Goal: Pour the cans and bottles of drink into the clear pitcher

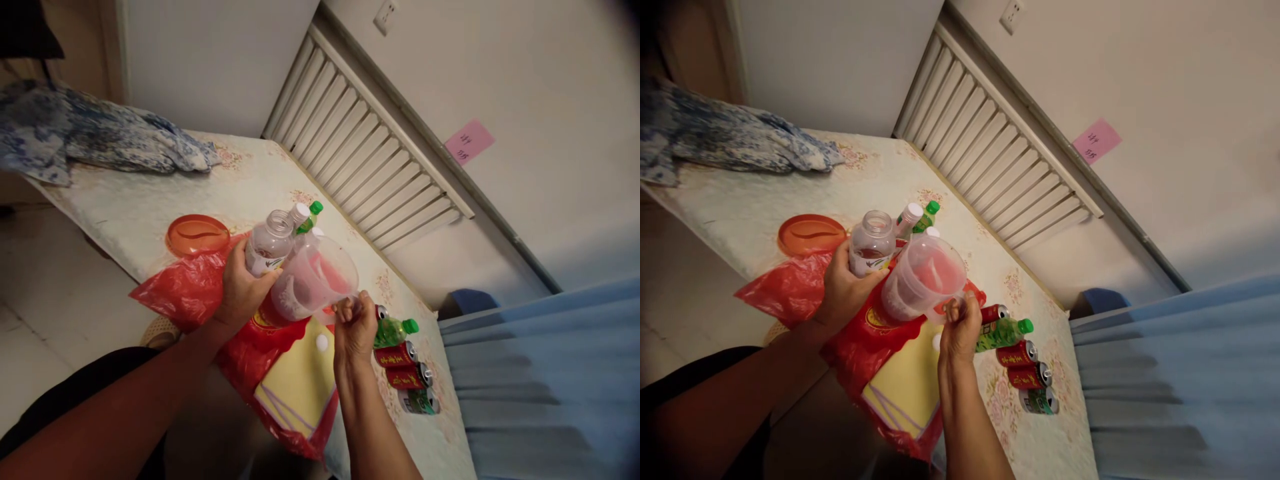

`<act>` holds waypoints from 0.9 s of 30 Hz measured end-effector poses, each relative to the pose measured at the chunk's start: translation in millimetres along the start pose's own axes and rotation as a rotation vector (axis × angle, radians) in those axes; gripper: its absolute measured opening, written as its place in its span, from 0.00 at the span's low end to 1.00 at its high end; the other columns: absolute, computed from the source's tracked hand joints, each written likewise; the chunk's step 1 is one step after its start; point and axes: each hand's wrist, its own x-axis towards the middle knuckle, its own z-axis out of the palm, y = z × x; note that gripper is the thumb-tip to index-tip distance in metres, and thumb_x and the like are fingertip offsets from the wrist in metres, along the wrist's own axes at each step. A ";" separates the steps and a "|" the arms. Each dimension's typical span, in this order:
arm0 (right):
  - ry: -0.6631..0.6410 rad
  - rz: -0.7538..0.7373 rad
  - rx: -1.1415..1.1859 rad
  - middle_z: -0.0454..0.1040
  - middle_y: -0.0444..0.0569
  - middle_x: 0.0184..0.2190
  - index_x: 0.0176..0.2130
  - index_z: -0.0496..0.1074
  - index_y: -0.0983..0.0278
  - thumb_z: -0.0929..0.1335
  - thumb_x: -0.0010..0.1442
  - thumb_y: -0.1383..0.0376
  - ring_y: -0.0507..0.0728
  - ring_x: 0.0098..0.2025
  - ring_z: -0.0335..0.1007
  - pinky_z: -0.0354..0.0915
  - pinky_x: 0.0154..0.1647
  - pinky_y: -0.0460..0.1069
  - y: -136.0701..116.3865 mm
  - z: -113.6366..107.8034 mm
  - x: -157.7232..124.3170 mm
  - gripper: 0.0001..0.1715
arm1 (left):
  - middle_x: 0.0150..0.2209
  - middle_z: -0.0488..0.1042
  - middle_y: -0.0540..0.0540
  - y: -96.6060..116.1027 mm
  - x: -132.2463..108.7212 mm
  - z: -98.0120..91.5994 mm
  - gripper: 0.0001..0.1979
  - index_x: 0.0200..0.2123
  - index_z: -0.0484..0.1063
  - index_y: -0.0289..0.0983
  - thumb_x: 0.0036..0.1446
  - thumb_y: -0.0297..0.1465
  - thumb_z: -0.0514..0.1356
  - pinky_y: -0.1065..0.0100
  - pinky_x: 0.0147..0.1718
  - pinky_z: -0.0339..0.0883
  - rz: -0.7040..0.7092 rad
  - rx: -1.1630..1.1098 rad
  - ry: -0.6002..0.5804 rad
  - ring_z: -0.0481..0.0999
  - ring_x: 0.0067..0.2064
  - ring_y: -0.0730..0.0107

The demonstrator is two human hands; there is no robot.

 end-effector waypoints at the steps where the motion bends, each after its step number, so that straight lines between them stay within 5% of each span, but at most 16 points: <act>1: 0.005 0.001 -0.008 0.49 0.33 0.14 0.21 0.49 0.59 0.66 0.58 0.54 0.48 0.17 0.44 0.58 0.26 0.47 5.0 1.7 -3.1 0.24 | 0.56 0.71 0.42 -1.2 0.6 -0.3 0.38 0.59 0.61 0.41 0.45 0.38 0.68 0.58 0.55 0.69 -0.002 0.003 0.006 0.73 0.56 0.54; 5: 0.007 -0.017 0.000 0.49 0.34 0.15 0.22 0.51 0.59 0.66 0.58 0.53 0.48 0.18 0.45 0.56 0.25 0.46 18.1 1.8 -12.5 0.23 | 0.56 0.71 0.40 -1.9 1.3 -1.9 0.38 0.59 0.61 0.38 0.45 0.37 0.68 0.56 0.55 0.69 0.008 -0.019 0.018 0.74 0.55 0.53; 8: -0.067 -0.042 -0.074 0.60 0.38 0.18 0.24 0.59 0.60 0.64 0.61 0.49 0.50 0.21 0.57 0.62 0.30 0.48 20.0 -13.2 -12.5 0.22 | 0.55 0.72 0.40 0.9 1.2 -3.8 0.37 0.58 0.62 0.37 0.45 0.37 0.68 0.57 0.54 0.69 0.038 -0.022 0.024 0.74 0.54 0.54; 13: 0.045 -0.065 -0.513 0.74 0.47 0.34 0.42 0.71 0.63 0.66 0.58 0.48 0.55 0.34 0.69 0.66 0.38 0.50 30.9 -73.1 -8.0 0.22 | 0.55 0.72 0.39 3.9 0.4 -7.7 0.36 0.58 0.63 0.34 0.46 0.34 0.68 0.59 0.54 0.68 0.064 -0.003 0.060 0.74 0.54 0.57; 18: -0.014 -0.075 -0.963 0.73 0.47 0.31 0.45 0.74 0.64 0.72 0.48 0.55 0.59 0.33 0.68 0.67 0.39 0.53 68.9 -124.7 -21.0 0.26 | 0.53 0.73 0.43 5.1 -8.1 -15.4 0.33 0.55 0.64 0.35 0.46 0.35 0.69 0.59 0.53 0.68 0.049 0.059 0.062 0.74 0.51 0.59; 27: -0.059 -0.135 -1.087 0.75 0.53 0.37 0.38 0.75 0.63 0.70 0.49 0.62 0.63 0.41 0.68 0.63 0.46 0.55 90.3 -121.6 -29.9 0.14 | 0.46 0.74 0.46 17.6 -66.2 -47.0 0.30 0.52 0.65 0.38 0.46 0.38 0.68 0.56 0.47 0.72 -0.057 0.075 0.032 0.76 0.46 0.54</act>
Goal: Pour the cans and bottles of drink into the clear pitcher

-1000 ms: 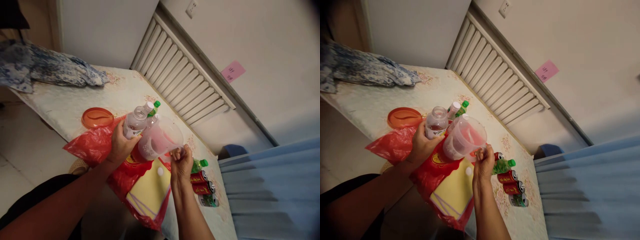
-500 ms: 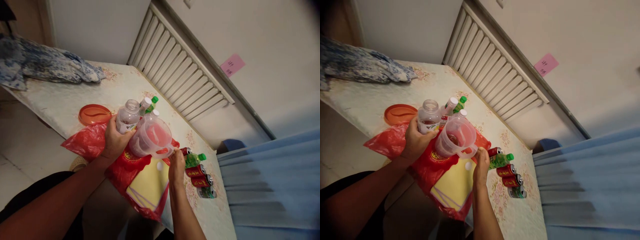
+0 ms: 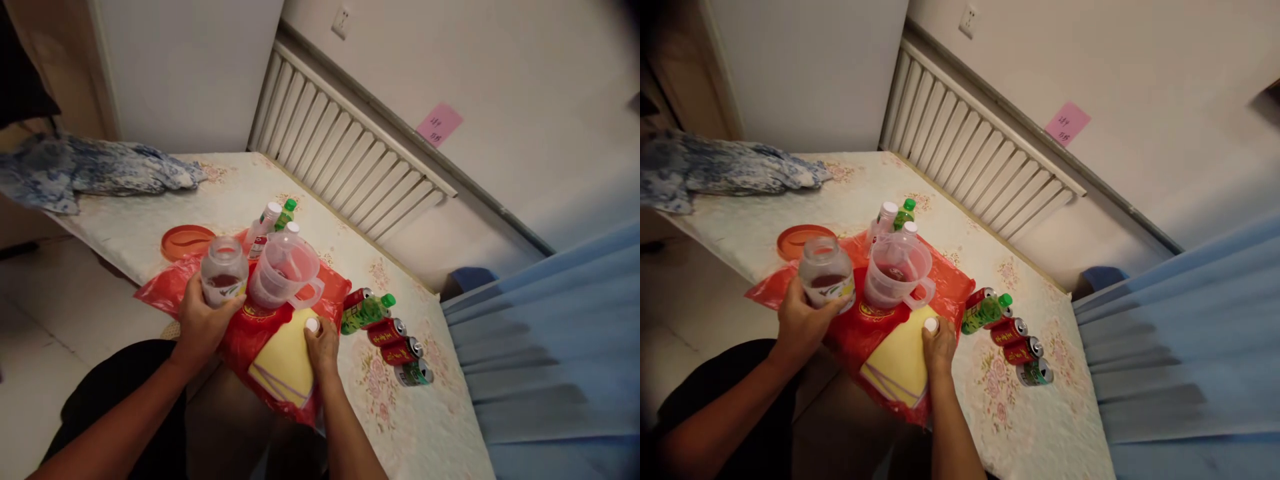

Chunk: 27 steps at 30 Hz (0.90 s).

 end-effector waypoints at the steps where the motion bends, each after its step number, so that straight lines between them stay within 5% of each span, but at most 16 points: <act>1: 0.010 0.004 0.024 0.74 0.52 0.35 0.36 0.75 0.63 0.70 0.49 0.62 0.63 0.39 0.68 0.63 0.45 0.54 0.2 -0.3 -0.1 0.12 | 0.46 0.74 0.47 1.9 -10.1 -3.0 0.30 0.53 0.64 0.40 0.46 0.39 0.67 0.56 0.46 0.72 -0.012 0.001 -0.043 0.76 0.46 0.54; 8: 0.077 0.058 0.212 0.75 0.48 0.31 0.37 0.75 0.65 0.67 0.51 0.58 0.58 0.34 0.69 0.67 0.38 0.51 5.4 -20.5 -14.5 0.16 | 0.49 0.75 0.42 4.3 -79.1 1.0 0.36 0.54 0.64 0.38 0.42 0.43 0.67 0.53 0.50 0.72 0.022 -0.007 -0.302 0.76 0.49 0.50; 13: 0.001 -0.031 0.478 0.78 0.52 0.40 0.48 0.73 0.67 0.68 0.51 0.60 0.56 0.36 0.74 0.71 0.39 0.49 -19.4 -74.7 -41.4 0.24 | 0.51 0.75 0.40 -1.8 -116.9 20.3 0.35 0.54 0.65 0.36 0.40 0.38 0.67 0.53 0.52 0.71 0.092 -0.071 -0.454 0.76 0.52 0.51; 16: -0.030 -0.145 0.369 0.78 0.51 0.40 0.51 0.73 0.66 0.68 0.52 0.63 0.54 0.31 0.72 0.71 0.35 0.48 -42.0 -119.2 -57.5 0.26 | 0.53 0.75 0.40 2.5 -136.4 29.8 0.35 0.54 0.66 0.37 0.39 0.34 0.67 0.54 0.54 0.70 0.139 -0.060 -0.488 0.75 0.54 0.52; 20: -0.042 -0.262 0.147 0.78 0.53 0.44 0.53 0.71 0.66 0.69 0.53 0.66 0.57 0.36 0.74 0.71 0.41 0.51 -60.2 -166.7 -74.5 0.27 | 0.50 0.76 0.42 14.7 -156.9 37.4 0.32 0.52 0.67 0.38 0.39 0.33 0.66 0.54 0.52 0.71 0.192 -0.043 -0.551 0.76 0.51 0.53; 27: 0.003 -0.405 0.128 0.76 0.55 0.48 0.50 0.72 0.66 0.66 0.54 0.72 0.60 0.47 0.73 0.69 0.49 0.54 -57.7 -200.7 -90.3 0.22 | 0.52 0.75 0.41 11.8 -174.1 42.8 0.32 0.53 0.66 0.38 0.41 0.33 0.66 0.53 0.55 0.68 0.252 0.009 -0.673 0.74 0.53 0.53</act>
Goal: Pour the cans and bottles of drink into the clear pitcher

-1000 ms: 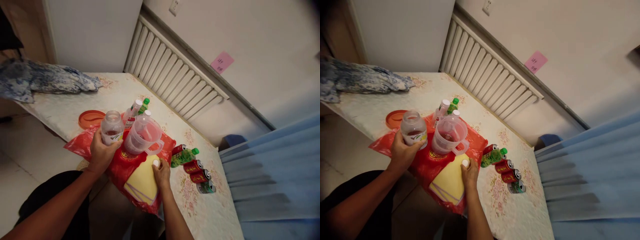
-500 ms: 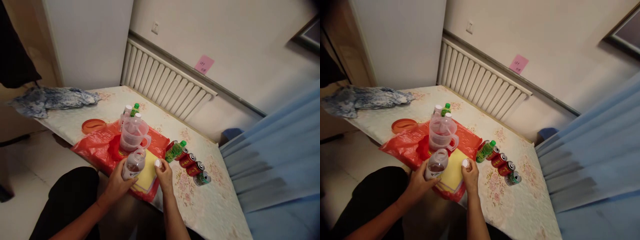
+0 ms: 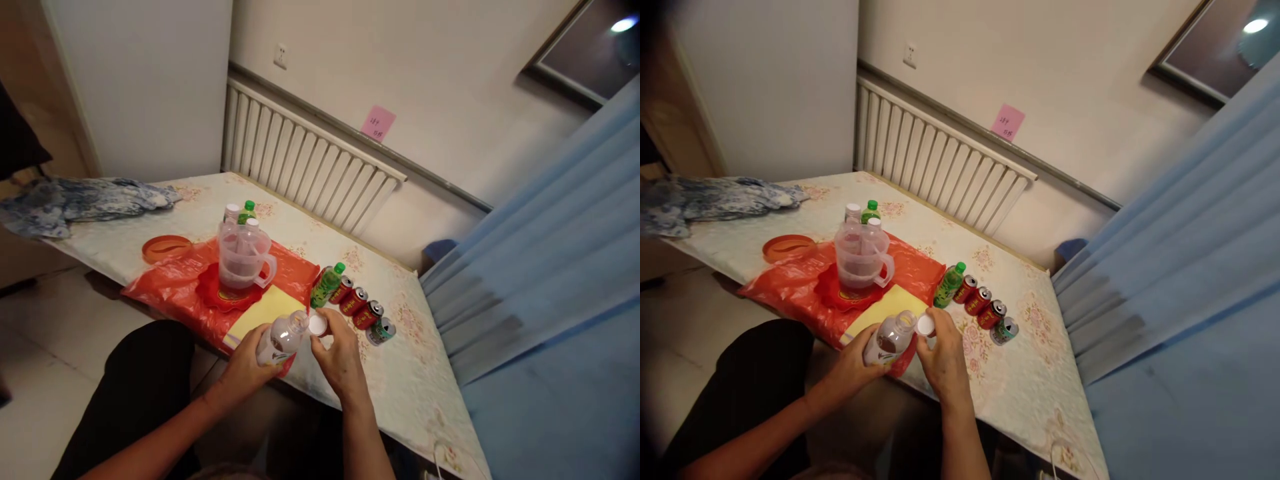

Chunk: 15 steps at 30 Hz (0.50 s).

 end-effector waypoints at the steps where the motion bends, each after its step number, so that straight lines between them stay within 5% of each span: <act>1: 0.012 -0.002 0.036 0.76 0.55 0.48 0.49 0.72 0.65 0.66 0.53 0.72 0.60 0.48 0.73 0.69 0.50 0.54 0.7 -2.5 -1.4 0.22 | 0.52 0.75 0.41 -2.2 -1.0 1.8 0.33 0.53 0.66 0.38 0.41 0.32 0.66 0.53 0.55 0.68 0.001 0.007 -0.010 0.74 0.53 0.53; 9: 0.026 0.210 0.400 0.77 0.50 0.46 0.48 0.70 0.62 0.73 0.52 0.68 0.58 0.47 0.74 0.69 0.50 0.52 9.5 -11.7 -10.6 0.23 | 0.52 0.75 0.39 -6.4 -6.4 11.3 0.34 0.54 0.66 0.37 0.40 0.37 0.68 0.52 0.52 0.70 0.030 0.009 -0.064 0.75 0.52 0.51; 15: -0.040 0.164 0.409 0.76 0.49 0.45 0.47 0.72 0.62 0.71 0.56 0.66 0.56 0.44 0.72 0.68 0.48 0.51 5.3 -13.8 -9.8 0.17 | 0.49 0.76 0.40 -8.0 -8.5 9.6 0.31 0.51 0.68 0.38 0.39 0.33 0.66 0.53 0.50 0.72 0.090 0.067 -0.044 0.76 0.50 0.52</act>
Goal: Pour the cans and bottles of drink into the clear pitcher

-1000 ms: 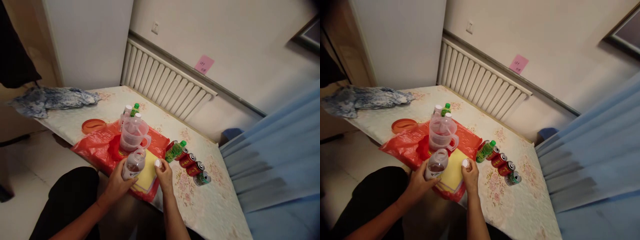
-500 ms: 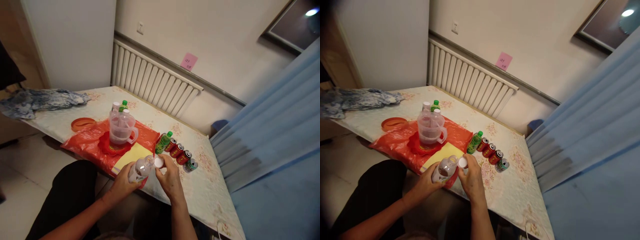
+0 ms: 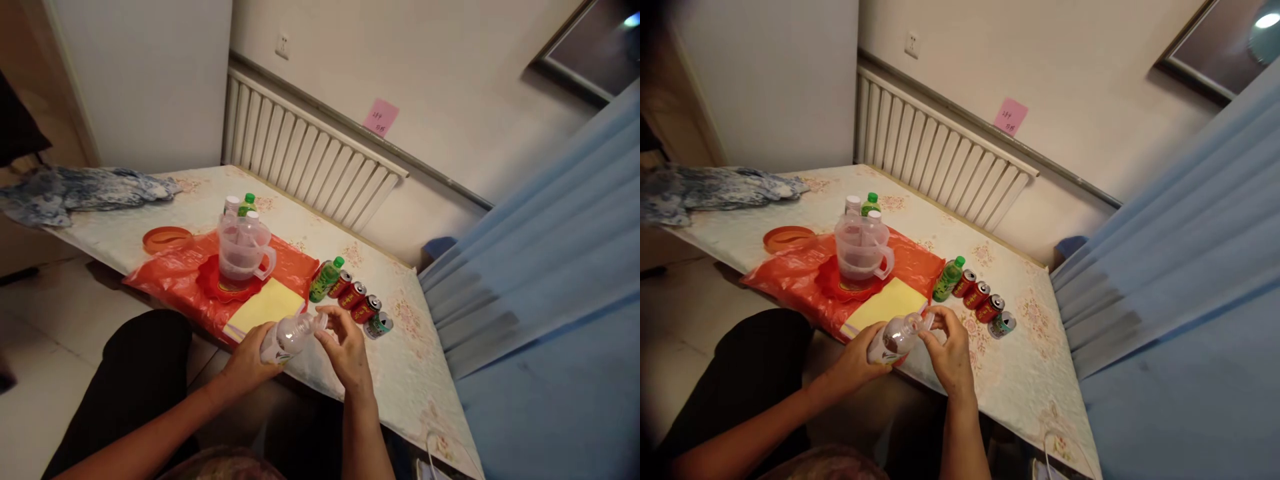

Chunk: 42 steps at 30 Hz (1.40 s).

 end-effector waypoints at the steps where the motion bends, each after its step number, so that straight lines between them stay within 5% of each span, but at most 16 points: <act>1: -0.017 -0.023 -0.031 0.75 0.49 0.46 0.48 0.72 0.61 0.71 0.57 0.66 0.56 0.44 0.72 0.68 0.48 0.51 -1.4 0.2 0.3 0.18 | 0.49 0.76 0.41 0.2 -0.1 -0.5 0.32 0.51 0.67 0.38 0.39 0.32 0.66 0.53 0.50 0.72 0.006 0.007 -0.001 0.76 0.50 0.52; 10: -0.171 -0.179 -0.295 0.75 0.52 0.51 0.52 0.74 0.60 0.68 0.62 0.71 0.59 0.54 0.68 0.62 0.58 0.54 -4.4 0.6 -0.8 0.19 | 0.48 0.76 0.42 7.4 1.5 -4.7 0.31 0.50 0.68 0.38 0.37 0.30 0.65 0.53 0.51 0.70 0.005 0.067 -0.058 0.75 0.49 0.53; 23: -0.177 -0.166 -0.403 0.78 0.51 0.47 0.51 0.76 0.60 0.68 0.62 0.70 0.60 0.50 0.71 0.65 0.53 0.55 -13.0 -2.3 -1.3 0.18 | 0.47 0.76 0.43 8.8 -0.9 -2.3 0.30 0.49 0.68 0.40 0.36 0.29 0.63 0.54 0.50 0.69 0.017 0.084 -0.042 0.75 0.49 0.52; 30: -0.152 -0.065 -0.589 0.77 0.48 0.34 0.40 0.76 0.62 0.72 0.60 0.62 0.57 0.34 0.70 0.62 0.35 0.49 -17.8 1.9 0.8 0.08 | 0.47 0.75 0.43 11.2 -2.2 -3.0 0.30 0.49 0.68 0.40 0.37 0.28 0.63 0.55 0.51 0.69 0.036 0.100 -0.058 0.74 0.49 0.53; 35: -0.056 0.000 -0.737 0.72 0.45 0.23 0.31 0.72 0.62 0.70 0.61 0.52 0.55 0.26 0.66 0.55 0.28 0.48 -12.5 8.1 -0.1 0.16 | 0.48 0.75 0.44 9.4 -1.5 -0.3 0.31 0.50 0.67 0.40 0.37 0.27 0.64 0.54 0.52 0.68 0.027 0.085 -0.078 0.74 0.50 0.53; 42: -0.084 -0.079 -0.222 0.74 0.55 0.53 0.59 0.68 0.62 0.68 0.62 0.53 0.61 0.50 0.72 0.69 0.47 0.53 0.1 -4.0 2.4 0.29 | 0.49 0.74 0.42 14.3 4.4 -3.3 0.30 0.51 0.67 0.40 0.40 0.30 0.65 0.54 0.53 0.67 0.010 0.066 -0.075 0.73 0.51 0.54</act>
